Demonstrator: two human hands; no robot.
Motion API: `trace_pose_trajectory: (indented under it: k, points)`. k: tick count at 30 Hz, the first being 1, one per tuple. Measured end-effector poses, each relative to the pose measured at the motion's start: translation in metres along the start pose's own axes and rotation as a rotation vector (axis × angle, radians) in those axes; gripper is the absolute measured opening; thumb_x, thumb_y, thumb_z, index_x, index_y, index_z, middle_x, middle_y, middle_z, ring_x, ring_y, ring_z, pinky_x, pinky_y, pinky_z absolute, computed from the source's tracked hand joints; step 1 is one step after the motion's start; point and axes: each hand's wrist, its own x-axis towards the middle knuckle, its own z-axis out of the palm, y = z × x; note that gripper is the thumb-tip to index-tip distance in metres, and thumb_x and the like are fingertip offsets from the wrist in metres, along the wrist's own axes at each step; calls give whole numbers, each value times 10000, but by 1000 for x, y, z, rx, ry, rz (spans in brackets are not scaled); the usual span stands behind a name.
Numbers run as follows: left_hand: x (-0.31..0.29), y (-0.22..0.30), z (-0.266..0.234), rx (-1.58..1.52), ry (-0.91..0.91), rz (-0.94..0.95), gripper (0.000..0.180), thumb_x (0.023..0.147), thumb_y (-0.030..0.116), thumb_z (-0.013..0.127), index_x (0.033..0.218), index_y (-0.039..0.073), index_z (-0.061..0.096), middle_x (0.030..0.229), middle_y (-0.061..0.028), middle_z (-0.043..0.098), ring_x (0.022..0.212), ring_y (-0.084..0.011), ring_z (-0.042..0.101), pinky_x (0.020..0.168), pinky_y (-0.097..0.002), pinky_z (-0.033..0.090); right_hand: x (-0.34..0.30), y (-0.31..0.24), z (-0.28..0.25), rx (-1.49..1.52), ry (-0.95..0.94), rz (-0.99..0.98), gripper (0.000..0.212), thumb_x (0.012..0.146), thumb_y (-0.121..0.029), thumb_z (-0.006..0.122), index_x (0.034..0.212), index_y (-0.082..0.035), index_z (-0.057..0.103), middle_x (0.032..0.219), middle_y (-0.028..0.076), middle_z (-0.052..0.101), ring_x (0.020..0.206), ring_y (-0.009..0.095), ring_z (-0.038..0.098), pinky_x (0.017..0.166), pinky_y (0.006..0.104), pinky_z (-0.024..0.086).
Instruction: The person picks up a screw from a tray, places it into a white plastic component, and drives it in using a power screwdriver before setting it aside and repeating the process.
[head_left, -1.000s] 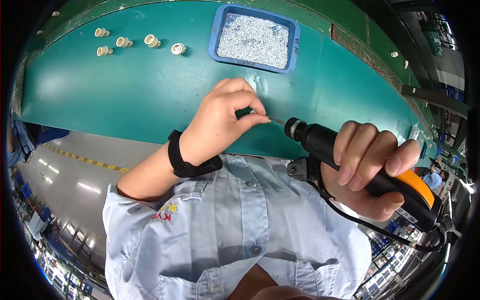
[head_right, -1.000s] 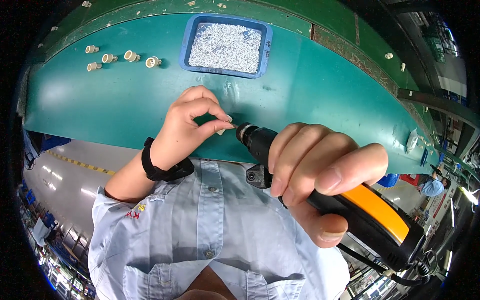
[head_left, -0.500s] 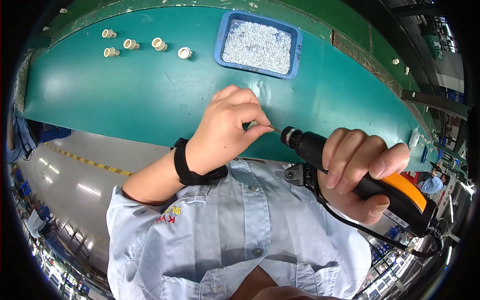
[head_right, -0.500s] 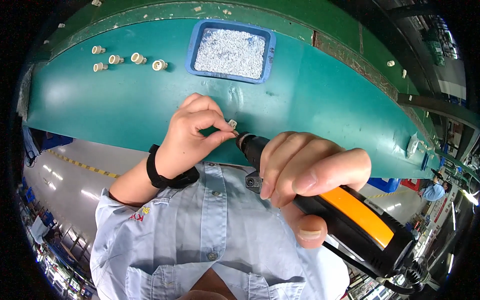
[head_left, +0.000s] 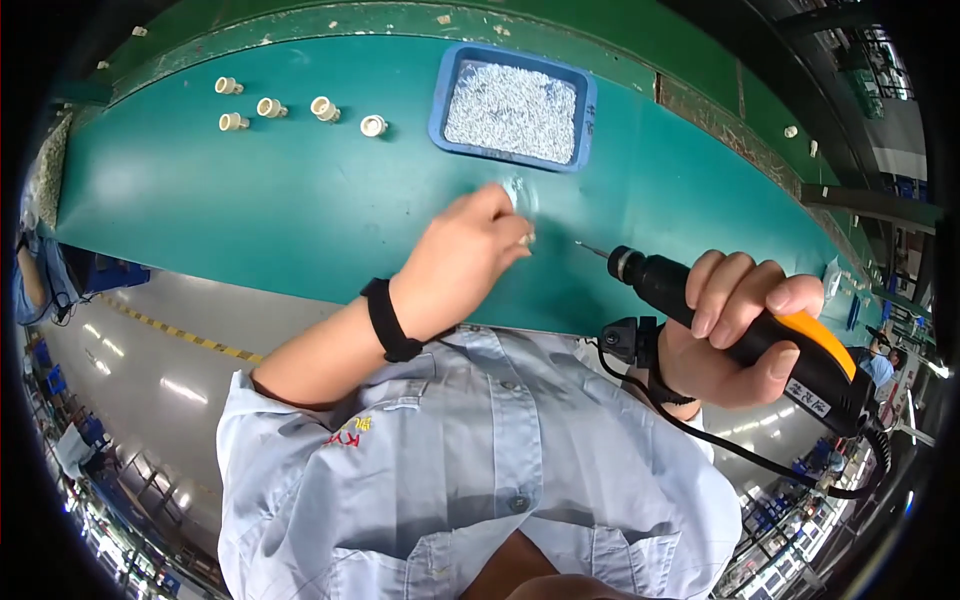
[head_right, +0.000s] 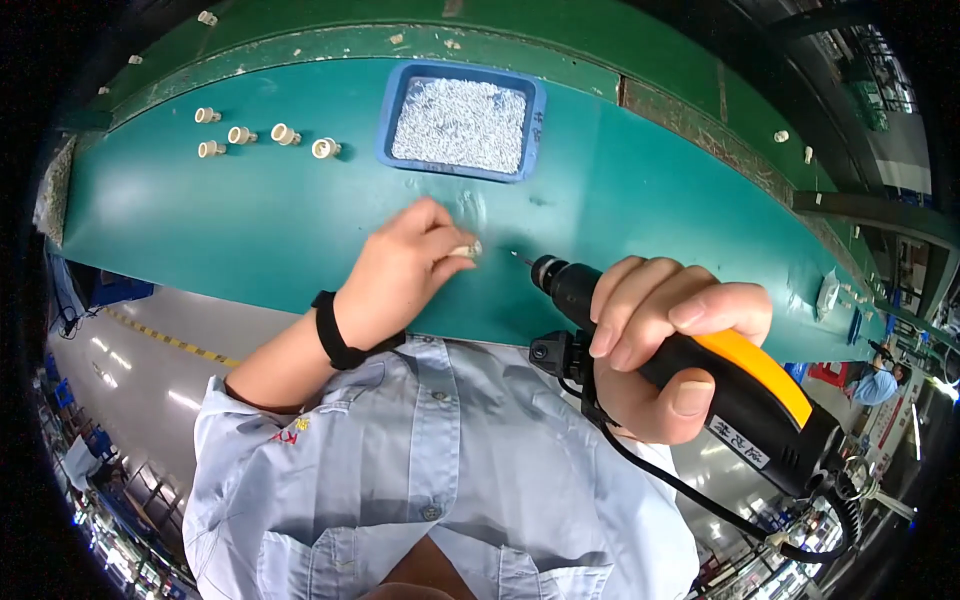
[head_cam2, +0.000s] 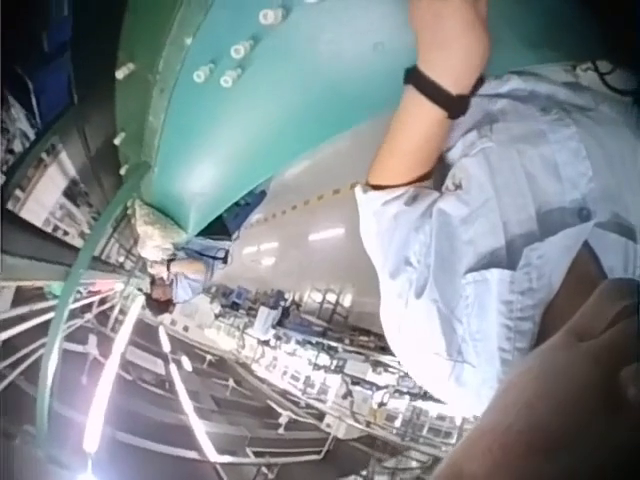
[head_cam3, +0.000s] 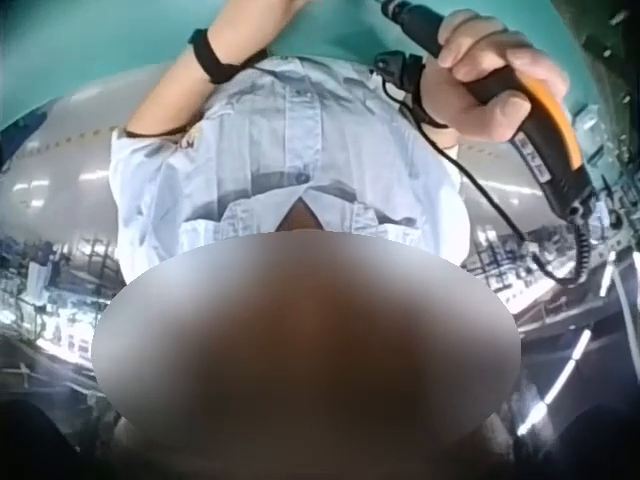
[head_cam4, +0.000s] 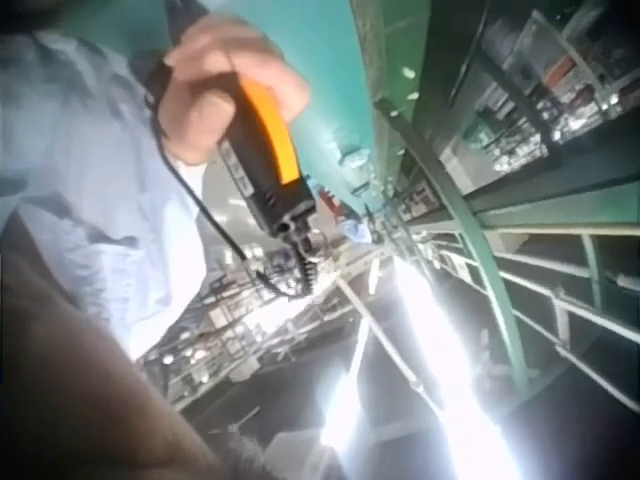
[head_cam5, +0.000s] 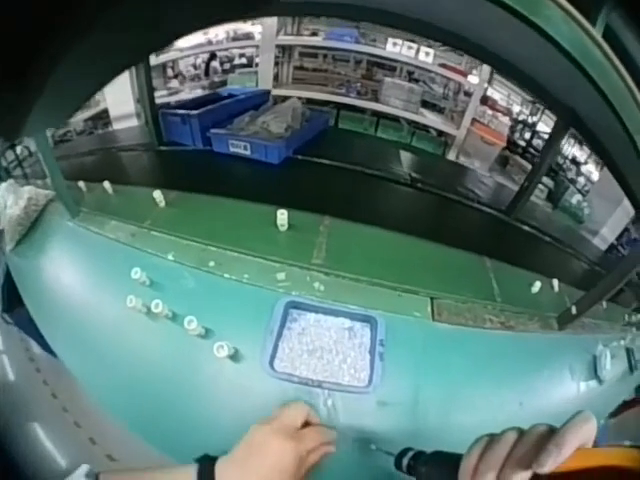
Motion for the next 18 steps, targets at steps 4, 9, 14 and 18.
trace_pose_trajectory:
  k: [4, 9, 14, 18]
  points:
    - [18, -6, 1, -111, 118, 11, 218, 693, 3, 722, 894, 31, 643, 888, -110, 554, 791, -298, 569, 715, -382, 484, 3, 3, -3, 55, -40, -8, 396, 889, -378, 634, 1017, -60, 436, 616, 32, 503, 516, 158, 503, 516, 299, 405]
    - [18, -11, 14, -340, 104, -65, 225, 687, 13, 743, 899, 38, 674, 865, -99, 585, 785, -289, 566, 704, -366, 477, 4, 9, 0, 62, -83, 24, 398, 889, -375, 637, 1038, -64, 438, 637, 41, 518, 528, 160, 513, 534, 299, 413]
    - [17, -12, 12, -259, 110, -94, 243, 669, 48, 772, 897, 47, 690, 798, -83, 603, 779, -286, 563, 695, -366, 474, 12, 23, 0, 70, -229, 106, 385, 889, -315, 653, 1071, -57, 432, 705, 61, 550, 598, 172, 539, 580, 319, 453]
    - [18, -13, 15, -251, 154, -103, 233, 658, 62, 780, 871, 47, 686, 781, -72, 605, 785, -284, 562, 691, -369, 471, 12, 28, 10, -30, -265, 181, 365, 892, -311, 630, 1059, -52, 434, 693, 52, 531, 587, 162, 520, 565, 315, 442]
